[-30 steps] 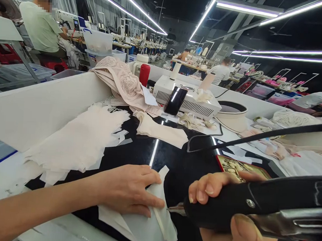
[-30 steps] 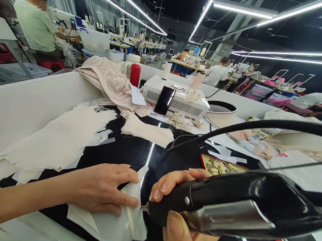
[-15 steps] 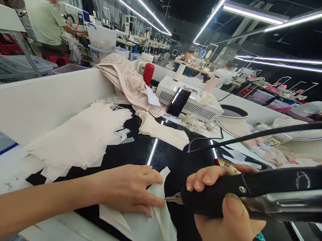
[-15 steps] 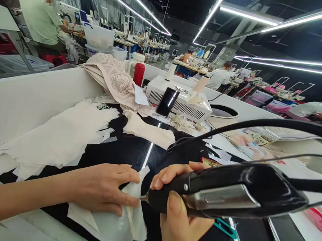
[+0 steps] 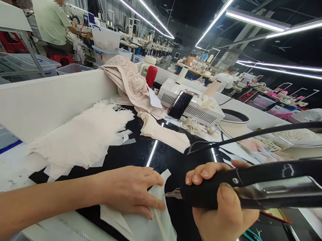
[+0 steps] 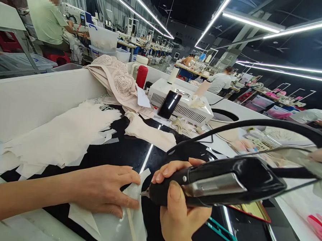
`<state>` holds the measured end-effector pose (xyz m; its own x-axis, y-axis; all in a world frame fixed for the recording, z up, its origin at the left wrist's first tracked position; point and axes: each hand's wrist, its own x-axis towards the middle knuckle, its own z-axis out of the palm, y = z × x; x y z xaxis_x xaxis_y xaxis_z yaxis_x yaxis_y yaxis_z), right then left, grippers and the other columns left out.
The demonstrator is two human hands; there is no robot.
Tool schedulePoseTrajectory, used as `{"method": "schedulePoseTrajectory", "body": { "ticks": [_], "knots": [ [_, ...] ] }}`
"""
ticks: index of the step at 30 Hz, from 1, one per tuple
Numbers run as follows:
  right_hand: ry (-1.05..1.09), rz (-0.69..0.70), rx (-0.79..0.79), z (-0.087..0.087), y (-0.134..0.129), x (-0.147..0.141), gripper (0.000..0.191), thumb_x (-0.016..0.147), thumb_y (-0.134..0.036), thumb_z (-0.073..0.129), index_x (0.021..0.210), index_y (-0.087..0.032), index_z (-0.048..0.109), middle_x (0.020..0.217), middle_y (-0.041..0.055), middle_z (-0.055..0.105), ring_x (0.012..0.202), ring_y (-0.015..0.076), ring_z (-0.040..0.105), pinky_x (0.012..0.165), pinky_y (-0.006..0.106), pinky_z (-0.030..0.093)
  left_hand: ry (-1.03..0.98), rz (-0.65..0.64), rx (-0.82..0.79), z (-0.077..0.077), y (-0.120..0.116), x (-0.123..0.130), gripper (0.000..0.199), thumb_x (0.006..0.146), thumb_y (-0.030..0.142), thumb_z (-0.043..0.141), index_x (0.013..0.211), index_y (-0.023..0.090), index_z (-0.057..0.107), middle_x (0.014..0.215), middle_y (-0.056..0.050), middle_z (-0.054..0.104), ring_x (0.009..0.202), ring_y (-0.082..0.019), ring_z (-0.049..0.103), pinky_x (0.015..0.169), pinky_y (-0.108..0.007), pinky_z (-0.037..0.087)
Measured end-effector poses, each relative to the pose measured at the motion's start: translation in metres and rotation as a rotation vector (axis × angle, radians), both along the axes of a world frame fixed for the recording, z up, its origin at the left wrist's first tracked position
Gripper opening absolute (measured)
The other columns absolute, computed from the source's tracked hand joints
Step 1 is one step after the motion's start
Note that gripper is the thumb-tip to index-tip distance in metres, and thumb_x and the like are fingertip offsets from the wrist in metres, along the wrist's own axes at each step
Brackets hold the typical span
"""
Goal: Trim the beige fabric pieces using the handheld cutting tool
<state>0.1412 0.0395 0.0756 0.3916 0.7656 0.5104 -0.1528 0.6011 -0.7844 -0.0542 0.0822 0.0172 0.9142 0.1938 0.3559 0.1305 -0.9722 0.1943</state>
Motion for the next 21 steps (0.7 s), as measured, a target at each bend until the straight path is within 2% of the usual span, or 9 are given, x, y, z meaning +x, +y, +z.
{"method": "schedulePoseTrajectory", "body": {
  "ticks": [11, 16, 18, 21],
  "knots": [
    [0.015, -0.002, 0.021, -0.003, 0.011, -0.002, 0.033, 0.084, -0.028, 0.078, 0.112, -0.028, 0.060, 0.074, -0.0060, 0.065, 0.059, 0.0148, 0.060, 0.053, 0.029, 0.055, -0.015, 0.009, 0.008, -0.001, 0.000, 0.001, 0.030, 0.103, 0.044, 0.068, 0.128, 0.029, 0.075, 0.130, -0.014, 0.060, 0.116, -0.027, 0.063, 0.108, -0.038, 0.054],
    [0.010, -0.009, 0.004, -0.004, 0.011, 0.004, 0.035, 0.084, -0.029, 0.079, 0.113, -0.028, 0.060, 0.075, -0.0058, 0.064, 0.061, 0.0148, 0.062, 0.054, 0.029, 0.056, -0.008, 0.017, 0.016, -0.005, 0.001, -0.001, 0.034, 0.106, 0.047, 0.064, 0.134, 0.029, 0.071, 0.132, -0.014, 0.061, 0.120, -0.027, 0.063, 0.107, -0.038, 0.053],
    [-0.004, -0.030, -0.013, -0.005, 0.010, 0.012, 0.038, 0.084, -0.029, 0.082, 0.115, -0.028, 0.059, 0.078, -0.0051, 0.066, 0.064, 0.0154, 0.064, 0.058, 0.032, 0.058, 0.016, 0.055, 0.022, -0.007, 0.000, -0.001, 0.037, 0.106, 0.047, 0.064, 0.138, 0.030, 0.067, 0.132, -0.012, 0.063, 0.118, -0.026, 0.064, 0.101, -0.036, 0.055],
    [-0.031, -0.080, -0.043, -0.006, 0.006, 0.027, 0.041, 0.085, -0.031, 0.082, 0.119, -0.028, 0.059, 0.085, -0.0036, 0.070, 0.069, 0.0164, 0.067, 0.065, 0.036, 0.062, 0.056, 0.163, 0.031, -0.006, -0.002, 0.005, 0.040, 0.104, 0.043, 0.068, 0.141, 0.027, 0.063, 0.124, -0.008, 0.066, 0.106, -0.023, 0.067, 0.088, -0.030, 0.057]
  ]
}}
